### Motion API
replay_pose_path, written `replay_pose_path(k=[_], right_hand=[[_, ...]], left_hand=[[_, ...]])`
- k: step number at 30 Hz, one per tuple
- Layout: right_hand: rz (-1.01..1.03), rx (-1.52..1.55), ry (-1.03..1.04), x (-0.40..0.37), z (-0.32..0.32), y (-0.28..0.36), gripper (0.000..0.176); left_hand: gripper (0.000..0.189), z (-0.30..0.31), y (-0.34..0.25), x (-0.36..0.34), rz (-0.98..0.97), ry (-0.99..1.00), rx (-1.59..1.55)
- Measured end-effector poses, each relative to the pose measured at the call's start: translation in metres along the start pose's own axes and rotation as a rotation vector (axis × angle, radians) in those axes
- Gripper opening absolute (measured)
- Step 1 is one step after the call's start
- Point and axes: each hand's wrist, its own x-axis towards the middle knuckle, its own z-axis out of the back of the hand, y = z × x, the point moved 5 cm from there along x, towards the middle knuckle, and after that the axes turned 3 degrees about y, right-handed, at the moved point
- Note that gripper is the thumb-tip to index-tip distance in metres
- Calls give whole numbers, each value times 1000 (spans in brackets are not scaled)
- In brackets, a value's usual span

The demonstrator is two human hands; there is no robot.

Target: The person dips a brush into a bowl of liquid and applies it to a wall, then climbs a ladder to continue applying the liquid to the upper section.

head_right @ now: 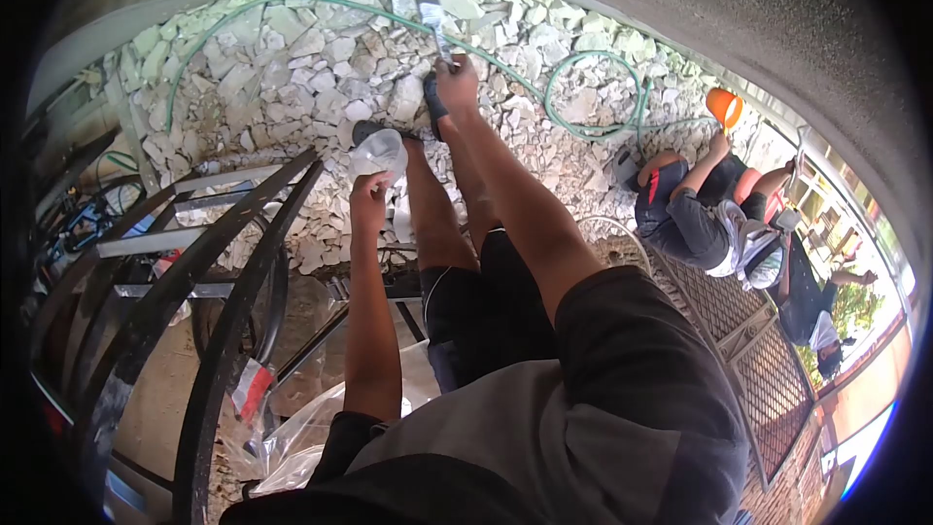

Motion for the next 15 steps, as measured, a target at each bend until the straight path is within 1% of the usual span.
replay_pose_path(k=[2,3,4,5,6,7,8,9,10,11,13,15], right_hand=[[-138,-235,63,23,-12,-22,43],[-87,-259,25,41,-21,-28,45],[-125,-175,22,61,-32,-37,45],[-106,-261,32,86,-41,-37,44],[-152,-227,23,121,-55,-56,42],[-132,-158,-57,138,-60,-47,39],[-110,-188,-148,148,-63,-28,34],[-123,-169,-161,174,-79,-42,29],[-217,-186,-112,175,-91,-26,27],[-168,-182,-114,155,-95,10,29],[96,-303,-168,115,-99,46,34],[184,-251,-13,78,-95,49,34]], left_hand=[[24,-4,6,1,-7,-20,-6],[24,-5,9,-1,5,-17,0],[24,-6,9,0,22,-6,-22],[24,-7,8,-1,38,12,-47],[24,-5,3,-3,98,48,-29],[24,-7,3,-3,96,52,-30],[24,-6,4,-5,69,33,-24],[24,-4,6,-7,41,13,-16],[25,-4,10,-7,31,12,-11],[25,-4,11,-7,24,14,-10],[24,-3,11,-7,37,22,22],[25,-1,10,-4,28,28,31]])
